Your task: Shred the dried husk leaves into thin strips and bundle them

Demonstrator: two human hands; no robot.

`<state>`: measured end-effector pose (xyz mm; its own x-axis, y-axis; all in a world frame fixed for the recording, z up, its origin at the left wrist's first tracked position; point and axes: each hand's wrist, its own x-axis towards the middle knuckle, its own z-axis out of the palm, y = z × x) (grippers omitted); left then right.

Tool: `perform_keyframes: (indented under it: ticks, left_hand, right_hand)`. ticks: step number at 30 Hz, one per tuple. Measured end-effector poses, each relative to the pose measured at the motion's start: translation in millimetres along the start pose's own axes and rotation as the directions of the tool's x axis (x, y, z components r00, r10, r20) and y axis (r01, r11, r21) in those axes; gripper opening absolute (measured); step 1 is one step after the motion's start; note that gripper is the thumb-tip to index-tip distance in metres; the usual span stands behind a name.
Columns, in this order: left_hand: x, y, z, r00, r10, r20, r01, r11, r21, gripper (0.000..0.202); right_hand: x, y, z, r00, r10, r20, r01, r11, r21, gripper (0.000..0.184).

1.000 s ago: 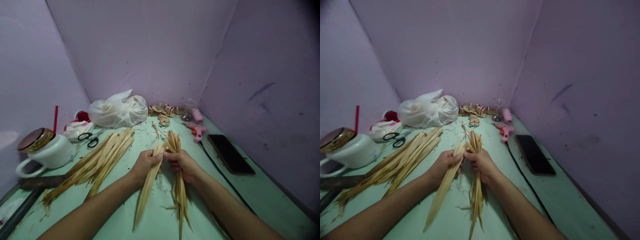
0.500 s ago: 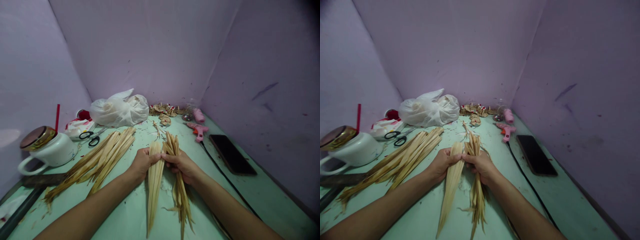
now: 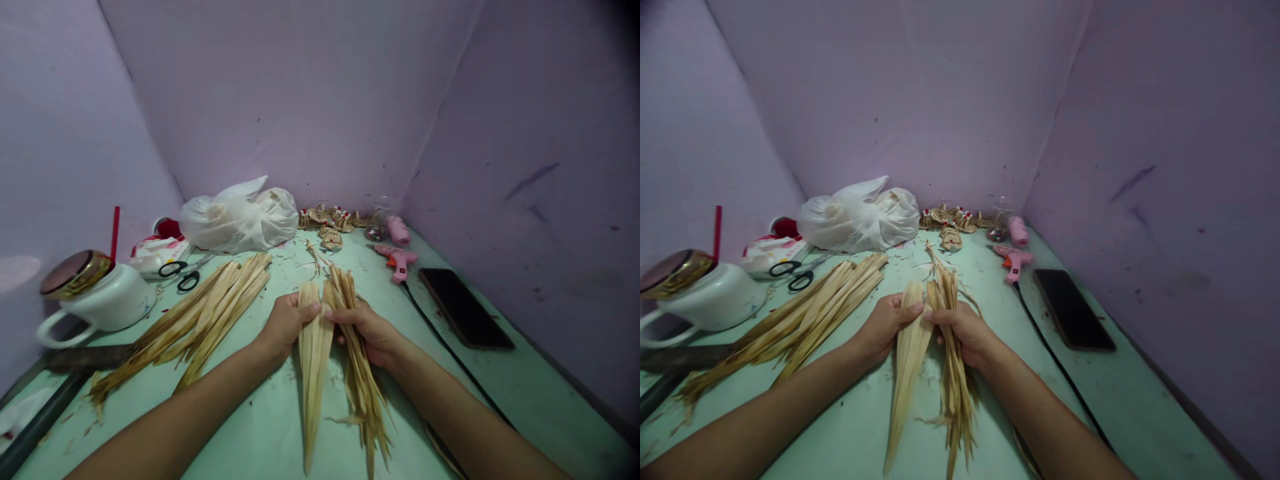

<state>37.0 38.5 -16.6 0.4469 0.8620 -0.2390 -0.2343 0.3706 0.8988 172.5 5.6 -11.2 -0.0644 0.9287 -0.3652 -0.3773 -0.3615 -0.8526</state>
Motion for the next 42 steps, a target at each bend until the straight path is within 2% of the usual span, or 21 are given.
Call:
perform_keyframes:
  ticks: [4,7,12,15,18,23,31,37,42]
  left_hand:
    - [1,1,-0.4,0.999,0.019,-0.048,-0.019,1.000,-0.005,0.033]
    - [1,4,-0.3,0.999,0.019,-0.039,-0.021,0.999,-0.050,0.032]
    - [-3,5,0.3,0.999,-0.020,0.042,0.021,0.999,-0.026,0.040]
    - [-3,3,0.7,1.000,-0.023,0.006,0.023,1.000,0.007,0.043]
    - [-1,4,0.0,0.999,-0.006,-0.043,0.006,1.000,-0.014,0.041]
    - [1,8,-2.5,1.000,-0.011,-0.014,0.011,1.000,-0.028,0.042]
    - [0,4,-3.9,1.000,0.024,-0.017,-0.023,0.999,0.030,0.039]
    - [2,6,-4.6,0.998,0.005,-0.070,-0.003,1.000,0.026,0.032]
    - [7,5,-8.7,0.990,0.030,-0.137,-0.024,0.999,0.048,0.029]
  right_hand:
    - [0,-4,0,0.997,0.005,-0.071,-0.005,1.000,0.006,0.019]
    - [0,-7,1,0.993,-0.009,-0.115,0.011,1.000,0.015,0.019]
    - [-2,-5,2,0.991,-0.084,-0.105,0.082,0.996,-0.027,0.022]
    - [-3,-5,2,0.993,-0.081,-0.085,0.082,0.997,0.000,0.024]
    - [-3,-8,0,0.997,-0.028,-0.065,0.032,0.998,0.055,0.024]
    - [-2,-11,-4,0.998,0.043,-0.055,-0.038,0.995,0.095,0.019]
    - [-1,-3,-1,0.998,-0.036,-0.046,0.037,0.999,0.001,0.029]
    - [-1,-7,0,0.996,-0.008,-0.089,0.008,1.000,0.007,0.014]
    - [-2,-18,-4,0.993,0.020,-0.114,-0.003,0.988,0.153,0.006]
